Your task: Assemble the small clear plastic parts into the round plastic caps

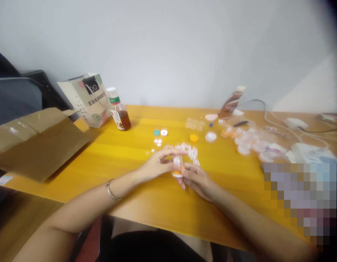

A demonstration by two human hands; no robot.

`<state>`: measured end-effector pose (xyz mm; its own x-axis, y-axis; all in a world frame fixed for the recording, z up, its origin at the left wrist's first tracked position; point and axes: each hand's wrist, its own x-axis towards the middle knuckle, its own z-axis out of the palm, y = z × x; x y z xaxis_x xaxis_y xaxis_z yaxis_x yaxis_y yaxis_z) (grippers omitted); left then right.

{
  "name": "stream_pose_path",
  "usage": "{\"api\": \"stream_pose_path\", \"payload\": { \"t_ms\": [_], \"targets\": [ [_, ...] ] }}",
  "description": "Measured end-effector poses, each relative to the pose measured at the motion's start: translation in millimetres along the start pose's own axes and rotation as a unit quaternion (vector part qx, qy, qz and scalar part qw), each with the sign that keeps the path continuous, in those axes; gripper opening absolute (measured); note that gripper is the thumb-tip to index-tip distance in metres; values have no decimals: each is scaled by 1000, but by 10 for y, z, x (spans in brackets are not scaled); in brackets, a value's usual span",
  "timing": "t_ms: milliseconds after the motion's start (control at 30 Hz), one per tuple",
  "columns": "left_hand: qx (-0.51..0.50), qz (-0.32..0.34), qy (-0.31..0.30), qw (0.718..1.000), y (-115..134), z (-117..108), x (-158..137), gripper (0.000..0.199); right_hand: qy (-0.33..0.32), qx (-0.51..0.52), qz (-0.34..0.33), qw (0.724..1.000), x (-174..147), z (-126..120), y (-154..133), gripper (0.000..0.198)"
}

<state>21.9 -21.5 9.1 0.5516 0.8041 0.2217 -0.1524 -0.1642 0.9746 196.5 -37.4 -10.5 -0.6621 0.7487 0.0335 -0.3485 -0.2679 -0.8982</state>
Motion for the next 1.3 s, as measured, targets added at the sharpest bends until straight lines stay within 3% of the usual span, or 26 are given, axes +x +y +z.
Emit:
{"api": "stream_pose_path", "payload": {
  "t_ms": [167,233,333,433,533,700,833,933,1067,1200,1300],
  "targets": [
    [-106,-22,-34,994,-41,-29,33,48,20,-29,-2,999,17,-27,12,22],
    [-94,-10,13,995,-64,-31,44,53,36,-64,3,997,24,-52,27,21],
    [-47,-10,69,996,-88,-22,46,42,40,-77,10,996,29,-70,52,20],
    [-85,-20,6,996,-72,-25,33,29,7,-14,16,1000,22,-46,55,26],
    [-105,-20,-49,993,-39,-44,22,37,8,-8,12,1000,15,-24,37,27],
    [8,-18,45,999,-25,-74,30,33,46,-106,2,993,23,-67,28,20],
    [-15,-24,-48,998,-1,-110,44,30,38,-119,-1,992,32,-92,38,22],
    [26,-14,-13,999,-1,-126,45,34,34,-134,-4,990,35,-101,41,22],
    [-8,-22,-43,999,-23,-143,43,34,24,-151,-6,988,35,-109,42,21],
    [27,-1,2,1000,-23,-169,42,33,25,-169,-9,985,38,-107,38,21],
    [20,-4,-41,999,1,-179,35,34,19,-171,-9,985,40,-98,29,22]
  ]
}}
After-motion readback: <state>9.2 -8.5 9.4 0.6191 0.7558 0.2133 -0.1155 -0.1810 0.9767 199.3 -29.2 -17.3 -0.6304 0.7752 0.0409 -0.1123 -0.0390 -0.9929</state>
